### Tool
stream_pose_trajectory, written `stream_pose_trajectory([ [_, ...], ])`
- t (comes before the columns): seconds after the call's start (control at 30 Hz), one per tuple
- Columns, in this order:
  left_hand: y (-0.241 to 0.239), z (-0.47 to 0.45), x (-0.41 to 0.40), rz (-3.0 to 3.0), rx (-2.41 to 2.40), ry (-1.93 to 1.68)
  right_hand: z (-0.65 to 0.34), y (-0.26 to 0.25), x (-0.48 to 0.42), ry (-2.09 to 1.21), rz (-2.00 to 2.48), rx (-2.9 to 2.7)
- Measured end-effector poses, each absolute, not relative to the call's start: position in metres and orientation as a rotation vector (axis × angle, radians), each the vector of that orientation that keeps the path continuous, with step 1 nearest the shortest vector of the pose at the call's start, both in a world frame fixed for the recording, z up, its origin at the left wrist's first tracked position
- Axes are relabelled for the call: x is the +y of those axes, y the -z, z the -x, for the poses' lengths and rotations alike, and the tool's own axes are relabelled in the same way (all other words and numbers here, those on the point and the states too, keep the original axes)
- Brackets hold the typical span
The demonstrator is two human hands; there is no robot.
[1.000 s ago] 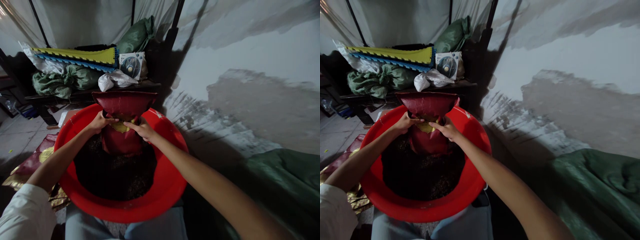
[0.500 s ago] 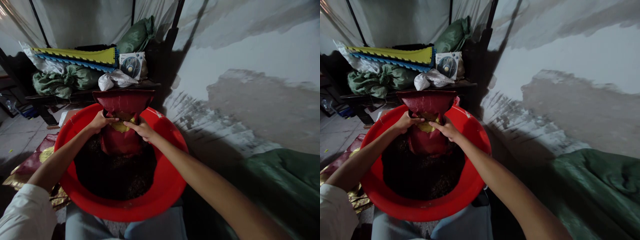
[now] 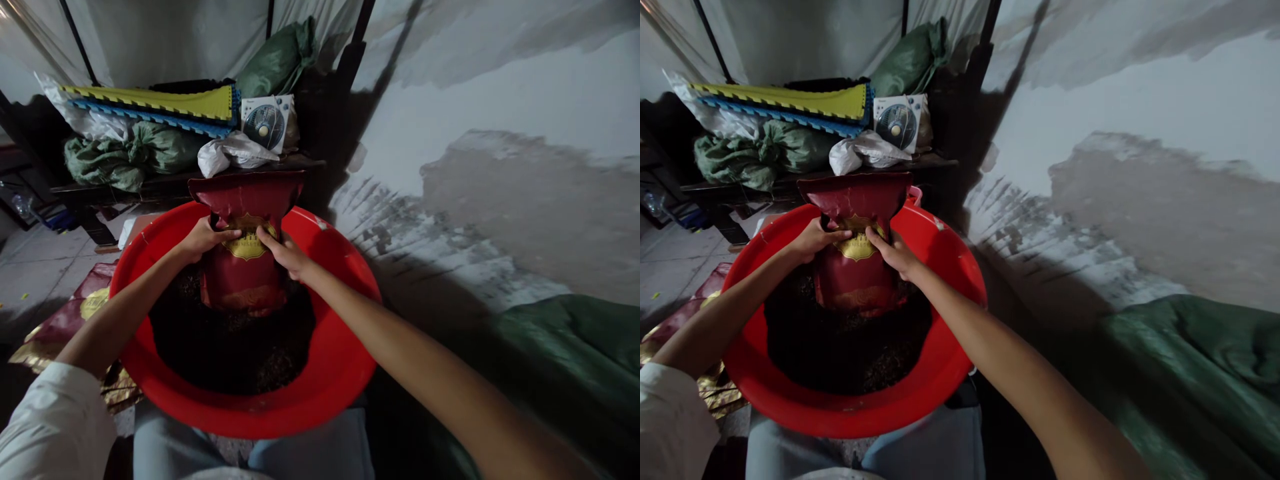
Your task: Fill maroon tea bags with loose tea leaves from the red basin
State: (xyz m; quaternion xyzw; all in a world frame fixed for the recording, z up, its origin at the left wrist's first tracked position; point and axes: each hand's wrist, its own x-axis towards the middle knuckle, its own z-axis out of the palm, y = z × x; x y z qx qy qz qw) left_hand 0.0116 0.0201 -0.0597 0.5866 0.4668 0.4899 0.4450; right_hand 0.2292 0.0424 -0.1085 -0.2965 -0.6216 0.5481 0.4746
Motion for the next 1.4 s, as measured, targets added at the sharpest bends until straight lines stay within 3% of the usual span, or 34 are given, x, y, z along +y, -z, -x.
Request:
stream_pose_trajectory([
  [0.37,0.055,-0.011,0.017,-1.482,1.033,-1.202,-0.229,0.099,0.040,-1.241,0.602,-1.403],
  [0.7,0.045,-0.009,0.015,-1.472,0.955,-1.509,-0.236,0.090,0.046,-1.143,0.621,-1.306],
  [1.4,0.038,0.003,0.013,-1.499,0.962,-1.337,-0.239,0.092,0.053,-1.195,0.649,-1.290],
])
